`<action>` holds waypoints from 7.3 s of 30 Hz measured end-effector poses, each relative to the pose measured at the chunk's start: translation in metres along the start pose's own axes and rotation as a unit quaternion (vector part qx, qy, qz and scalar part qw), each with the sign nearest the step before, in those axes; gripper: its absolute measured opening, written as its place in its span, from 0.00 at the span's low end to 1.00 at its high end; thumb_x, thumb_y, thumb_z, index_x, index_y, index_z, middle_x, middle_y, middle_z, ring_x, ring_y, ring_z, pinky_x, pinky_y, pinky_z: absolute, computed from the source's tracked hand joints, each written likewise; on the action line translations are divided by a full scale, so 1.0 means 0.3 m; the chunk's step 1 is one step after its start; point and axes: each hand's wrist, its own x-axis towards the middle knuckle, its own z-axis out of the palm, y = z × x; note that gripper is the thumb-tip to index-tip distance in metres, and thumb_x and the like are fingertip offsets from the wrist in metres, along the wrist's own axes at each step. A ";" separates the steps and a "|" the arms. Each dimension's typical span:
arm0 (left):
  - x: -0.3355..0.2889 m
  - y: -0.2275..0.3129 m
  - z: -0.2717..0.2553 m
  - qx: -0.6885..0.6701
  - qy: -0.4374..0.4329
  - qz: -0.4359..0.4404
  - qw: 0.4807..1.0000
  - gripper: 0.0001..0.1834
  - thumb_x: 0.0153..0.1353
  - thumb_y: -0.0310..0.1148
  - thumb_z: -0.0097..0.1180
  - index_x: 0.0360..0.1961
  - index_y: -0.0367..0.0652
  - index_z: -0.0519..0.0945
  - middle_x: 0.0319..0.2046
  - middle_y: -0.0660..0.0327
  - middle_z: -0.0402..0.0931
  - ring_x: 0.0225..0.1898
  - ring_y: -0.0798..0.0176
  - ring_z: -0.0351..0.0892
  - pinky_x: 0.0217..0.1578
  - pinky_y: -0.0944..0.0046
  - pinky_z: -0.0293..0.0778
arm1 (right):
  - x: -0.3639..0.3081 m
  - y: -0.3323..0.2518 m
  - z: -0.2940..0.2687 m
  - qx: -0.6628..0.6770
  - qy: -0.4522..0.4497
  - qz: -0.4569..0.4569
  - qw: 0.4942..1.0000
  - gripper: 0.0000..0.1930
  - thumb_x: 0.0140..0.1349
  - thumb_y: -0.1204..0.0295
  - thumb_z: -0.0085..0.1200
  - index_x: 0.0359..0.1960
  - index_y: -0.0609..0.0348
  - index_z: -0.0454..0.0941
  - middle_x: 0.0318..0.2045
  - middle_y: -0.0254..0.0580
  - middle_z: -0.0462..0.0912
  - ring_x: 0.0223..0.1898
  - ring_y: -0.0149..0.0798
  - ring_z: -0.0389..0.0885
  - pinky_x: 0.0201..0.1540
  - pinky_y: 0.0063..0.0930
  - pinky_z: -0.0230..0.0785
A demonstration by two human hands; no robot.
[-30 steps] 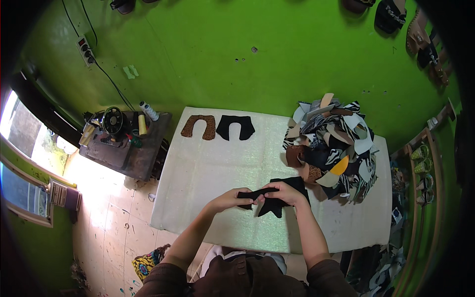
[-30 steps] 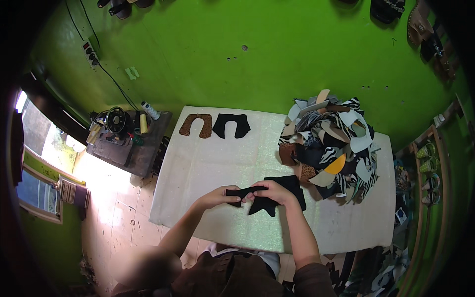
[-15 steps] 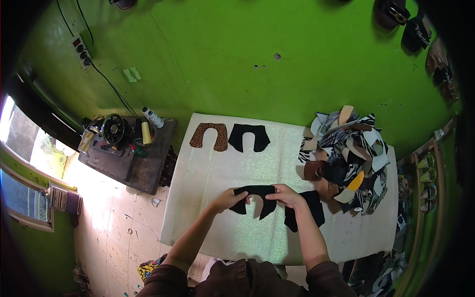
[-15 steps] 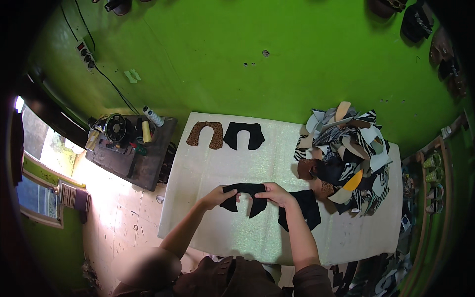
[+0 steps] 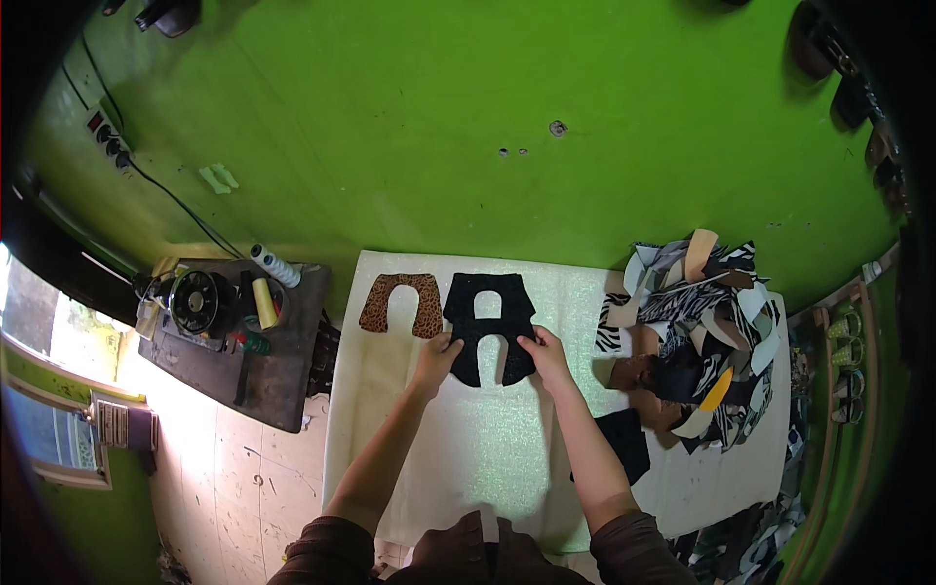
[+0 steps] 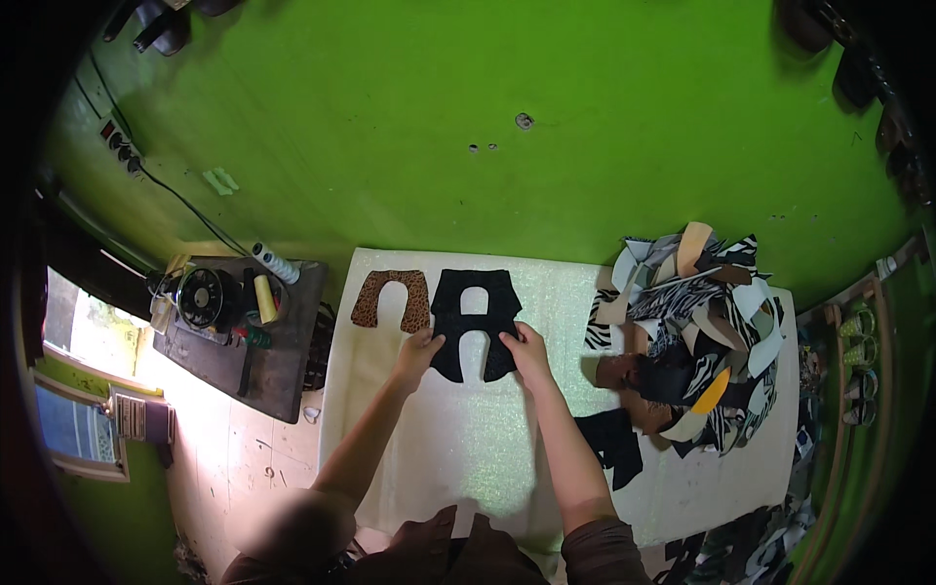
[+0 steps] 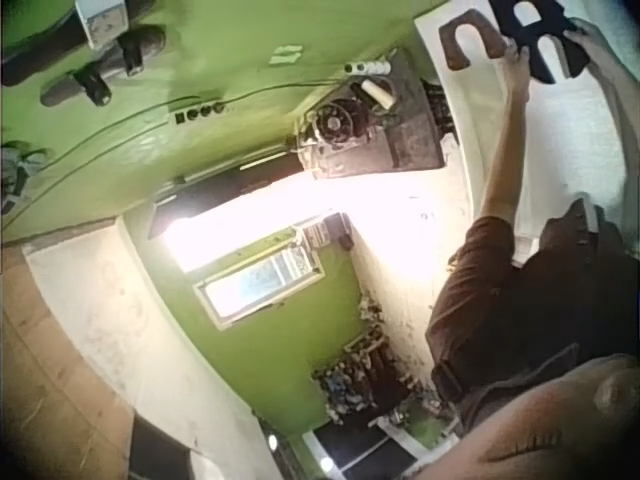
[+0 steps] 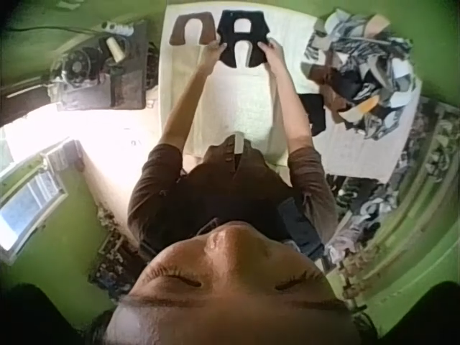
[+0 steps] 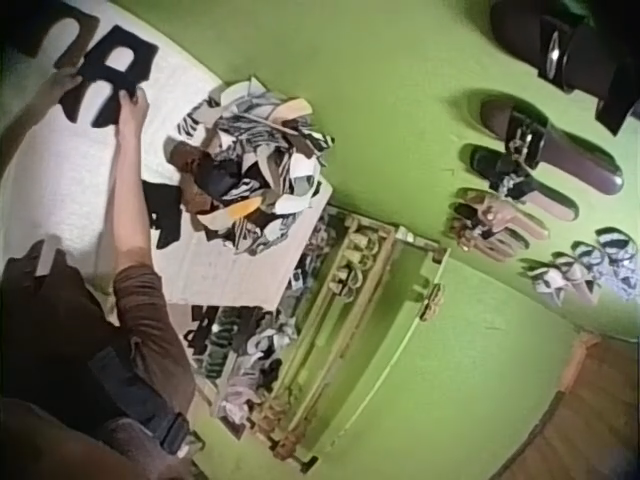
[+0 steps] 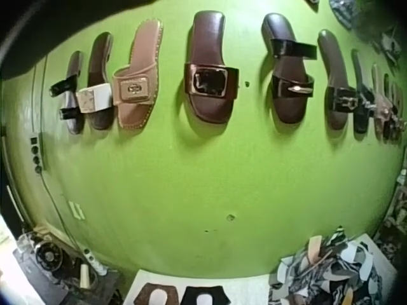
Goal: Sort and organize leather shoe upper components by pattern and color.
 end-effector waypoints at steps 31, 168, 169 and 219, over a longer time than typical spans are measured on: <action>0.214 0.064 0.049 0.198 0.214 0.198 0.936 0.16 0.56 0.29 0.48 0.44 0.33 0.74 0.42 0.45 0.74 0.46 0.47 0.73 0.49 0.58 0.68 | 0.158 -0.043 0.061 -0.330 0.140 -0.240 0.902 0.16 0.56 0.76 0.46 0.48 0.63 0.73 0.49 0.54 0.73 0.51 0.51 0.71 0.54 0.35 0.62; -0.599 -0.030 0.614 -0.009 -0.196 0.078 0.977 0.13 0.59 0.32 0.53 0.42 0.34 0.73 0.32 0.57 0.79 0.32 0.67 0.78 0.34 0.68 0.73 | -0.676 0.015 -0.585 -0.387 0.055 -0.387 0.835 0.10 0.55 0.73 0.54 0.39 0.60 0.78 0.30 0.44 0.76 0.33 0.44 0.75 0.36 0.32 0.67; -0.597 -0.018 0.611 -0.008 -0.198 0.080 0.977 0.13 0.59 0.32 0.53 0.42 0.34 0.73 0.32 0.57 0.79 0.32 0.67 0.78 0.34 0.68 0.73 | -0.676 0.004 -0.578 -0.406 0.075 -0.417 0.810 0.11 0.54 0.73 0.55 0.40 0.58 0.78 0.29 0.43 0.76 0.33 0.43 0.75 0.36 0.32 0.67; -0.390 -0.004 0.212 -0.079 -0.102 0.038 0.991 0.12 0.56 0.29 0.56 0.39 0.32 0.73 0.30 0.61 0.76 0.29 0.71 0.76 0.31 0.70 0.73 | -0.434 -0.022 -0.271 -0.071 -0.126 -0.020 0.989 0.13 0.52 0.74 0.59 0.39 0.62 0.75 0.30 0.34 0.80 0.30 0.26 0.78 0.32 0.17 0.69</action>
